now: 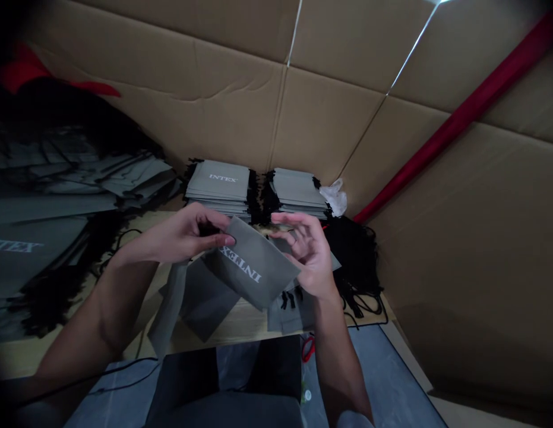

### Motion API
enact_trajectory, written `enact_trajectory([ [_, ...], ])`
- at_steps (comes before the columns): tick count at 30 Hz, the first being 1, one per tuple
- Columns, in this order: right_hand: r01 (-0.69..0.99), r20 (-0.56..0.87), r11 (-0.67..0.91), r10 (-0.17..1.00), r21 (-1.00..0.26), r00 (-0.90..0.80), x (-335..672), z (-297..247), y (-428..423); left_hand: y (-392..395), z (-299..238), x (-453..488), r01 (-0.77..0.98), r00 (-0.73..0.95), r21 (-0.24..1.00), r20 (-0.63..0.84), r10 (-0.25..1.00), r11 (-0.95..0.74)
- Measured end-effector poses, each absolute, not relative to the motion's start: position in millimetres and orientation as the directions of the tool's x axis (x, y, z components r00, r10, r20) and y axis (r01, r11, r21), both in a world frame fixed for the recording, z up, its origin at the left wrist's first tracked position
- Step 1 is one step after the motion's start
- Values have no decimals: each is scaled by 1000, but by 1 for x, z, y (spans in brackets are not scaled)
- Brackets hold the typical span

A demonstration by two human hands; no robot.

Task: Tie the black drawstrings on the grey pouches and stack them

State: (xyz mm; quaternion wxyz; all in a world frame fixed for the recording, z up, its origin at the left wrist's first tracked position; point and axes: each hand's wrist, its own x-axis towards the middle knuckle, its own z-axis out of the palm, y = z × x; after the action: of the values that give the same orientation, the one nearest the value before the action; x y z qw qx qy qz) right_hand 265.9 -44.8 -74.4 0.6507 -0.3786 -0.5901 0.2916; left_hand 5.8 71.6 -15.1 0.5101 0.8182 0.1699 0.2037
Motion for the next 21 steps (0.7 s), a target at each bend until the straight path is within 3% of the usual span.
enact_trajectory([
  [4,158,401,381,907,-911,127,274,-88,-53,74,-12,2,91,827,891,181,532,-445],
  [10,191,309,279,939,-941,148,262,-105,-59,71,-12,4,177,701,853,240,672,-490],
  [16,311,272,207,945,-927,183,255,-111,-41,70,-6,-7,133,827,909,117,550,-394],
  [21,431,303,241,949,-870,82,246,-99,1,67,15,-42,259,626,854,208,751,-452],
])
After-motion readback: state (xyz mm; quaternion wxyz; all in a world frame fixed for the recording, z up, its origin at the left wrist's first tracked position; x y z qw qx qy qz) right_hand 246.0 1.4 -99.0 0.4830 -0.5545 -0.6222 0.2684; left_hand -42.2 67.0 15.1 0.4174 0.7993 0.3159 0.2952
